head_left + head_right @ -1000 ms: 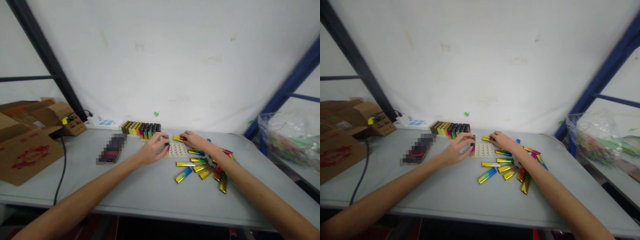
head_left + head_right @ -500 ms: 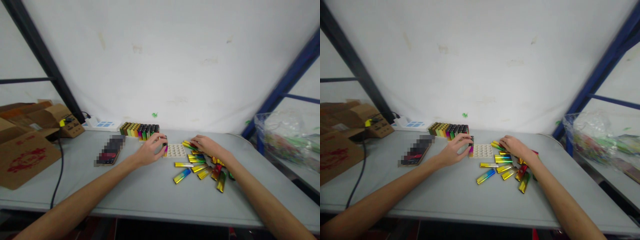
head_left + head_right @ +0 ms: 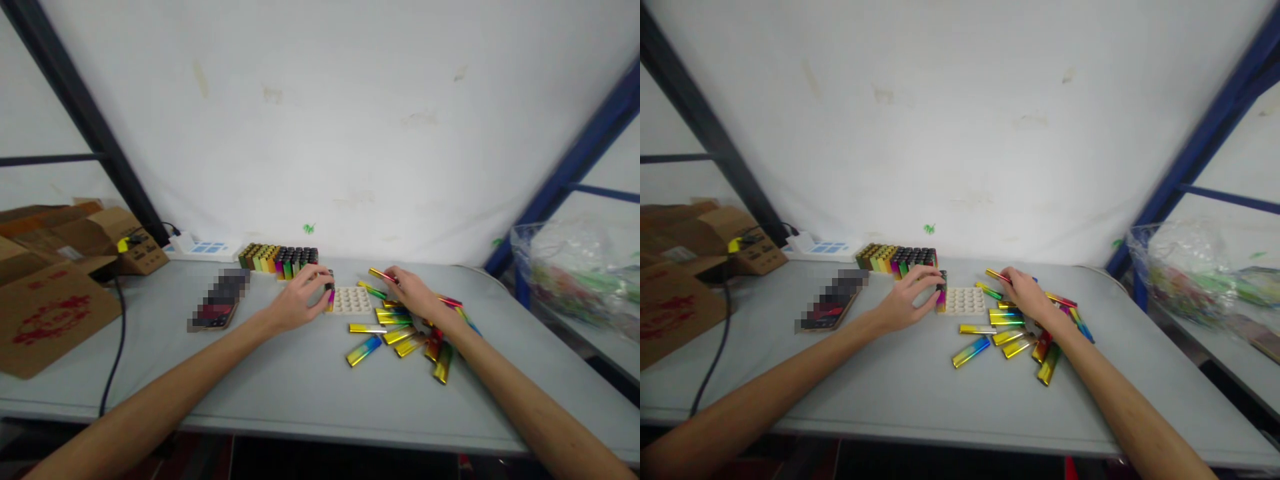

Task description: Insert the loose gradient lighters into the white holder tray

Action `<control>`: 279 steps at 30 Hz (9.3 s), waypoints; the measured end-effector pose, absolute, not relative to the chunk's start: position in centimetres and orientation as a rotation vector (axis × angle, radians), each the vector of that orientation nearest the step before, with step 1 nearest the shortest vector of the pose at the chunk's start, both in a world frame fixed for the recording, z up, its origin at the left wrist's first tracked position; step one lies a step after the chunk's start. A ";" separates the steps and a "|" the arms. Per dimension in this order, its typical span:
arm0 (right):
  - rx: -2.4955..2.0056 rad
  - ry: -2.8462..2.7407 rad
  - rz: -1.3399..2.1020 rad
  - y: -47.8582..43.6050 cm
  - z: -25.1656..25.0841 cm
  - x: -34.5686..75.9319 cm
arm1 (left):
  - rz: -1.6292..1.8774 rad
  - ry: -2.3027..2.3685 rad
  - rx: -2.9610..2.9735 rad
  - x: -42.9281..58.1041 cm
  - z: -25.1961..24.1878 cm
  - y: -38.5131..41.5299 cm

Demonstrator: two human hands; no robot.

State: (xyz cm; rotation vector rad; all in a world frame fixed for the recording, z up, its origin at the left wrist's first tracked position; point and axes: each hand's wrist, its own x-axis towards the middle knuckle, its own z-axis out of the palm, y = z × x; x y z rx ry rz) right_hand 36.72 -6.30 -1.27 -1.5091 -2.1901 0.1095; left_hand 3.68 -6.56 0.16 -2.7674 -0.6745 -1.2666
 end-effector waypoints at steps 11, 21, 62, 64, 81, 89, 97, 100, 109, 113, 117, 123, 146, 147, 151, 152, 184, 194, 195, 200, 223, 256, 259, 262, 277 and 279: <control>-1.131 -1.631 0.768 -8.5 -0.2 33.9 | -1.267 -0.681 -2.753 3.7 0.2 -6.7; -0.971 -1.560 1.102 -9.5 -0.5 32.5 | -1.208 -0.755 -2.784 3.8 0.3 -6.8; -1.414 -1.756 0.498 -10.2 -0.2 31.6 | -1.177 -0.944 -2.910 3.4 -0.6 -5.2; -1.419 -1.758 0.486 -10.1 -0.1 31.6 | -1.160 -0.944 -2.910 3.3 -0.5 -5.2; -1.069 -2.041 0.450 -10.3 -0.9 31.7 | -1.314 -0.834 -2.781 4.0 0.0 -6.4; -0.946 -1.930 0.620 -12.0 -0.6 30.0 | -1.390 -0.551 -2.762 5.4 0.2 -8.0; -0.898 -1.897 0.616 -12.0 -1.0 29.5 | -1.561 -0.627 -2.818 5.7 1.2 -8.6; -0.950 -1.894 0.502 -11.3 -1.3 30.0 | -1.655 -0.723 -2.780 5.5 2.1 -8.4; -1.004 -2.050 0.259 -10.7 -1.3 30.8 | -1.120 -1.006 -2.949 5.3 3.7 -4.9; -0.977 -2.115 0.249 -10.8 -1.3 30.8 | -0.869 -1.067 -2.979 5.7 4.9 -3.5; -0.994 -2.159 0.220 -10.7 -1.2 31.0 | -0.788 -1.138 -3.137 5.9 5.8 -2.4; -1.113 -2.113 0.107 -10.5 -0.4 31.7 | -0.736 -1.256 -3.322 5.9 6.3 -1.7; -1.352 -2.247 0.063 -6.0 -3.3 36.2 | -0.574 -1.192 -3.130 4.7 6.9 -2.1; -1.378 -2.247 0.081 -5.8 -3.3 36.0 | -0.616 -1.218 -3.098 4.5 6.6 -2.5; -1.500 -2.201 0.175 -5.3 -3.0 35.6 | -0.852 -1.236 -3.049 4.0 4.7 -3.9; -1.526 -2.191 0.202 -5.3 -3.0 35.6 | -0.899 -1.222 -3.064 4.0 4.1 -4.2; -0.920 -1.448 1.168 -9.5 -0.3 32.0 | -0.936 -1.156 -3.185 3.3 -1.1 -5.1; -1.208 -1.673 0.733 -10.4 -0.1 31.9 | -0.911 -1.160 -3.194 3.2 -1.1 -5.1; -1.206 -1.683 0.735 -10.5 0.0 31.9 | -0.920 -1.157 -3.194 3.2 -1.1 -5.1; -1.287 -1.680 0.676 -10.4 -0.2 31.9 | -0.925 -1.165 -3.193 3.3 -1.0 -5.2; -0.991 -2.037 0.520 -10.3 -1.0 31.7 | -1.354 -0.914 -2.823 4.5 0.1 -6.7; -0.939 -2.059 0.328 -11.0 -0.3 31.0 | -1.171 -1.004 -2.870 5.3 3.5 -4.7; -0.954 -2.082 0.274 -10.7 -0.4 31.3 | -0.998 -1.037 -2.915 6.0 4.7 -4.2; -0.969 -2.105 0.247 -10.5 -0.6 31.6 | -0.829 -1.054 -2.932 6.5 5.8 -3.8; -1.051 -2.102 0.098 -9.6 0.0 33.3 | -0.740 -1.152 -3.084 6.3 6.8 -3.2; -1.062 -2.093 0.082 -9.4 0.3 33.7 | -0.880 -1.095 -3.019 6.1 6.5 -3.2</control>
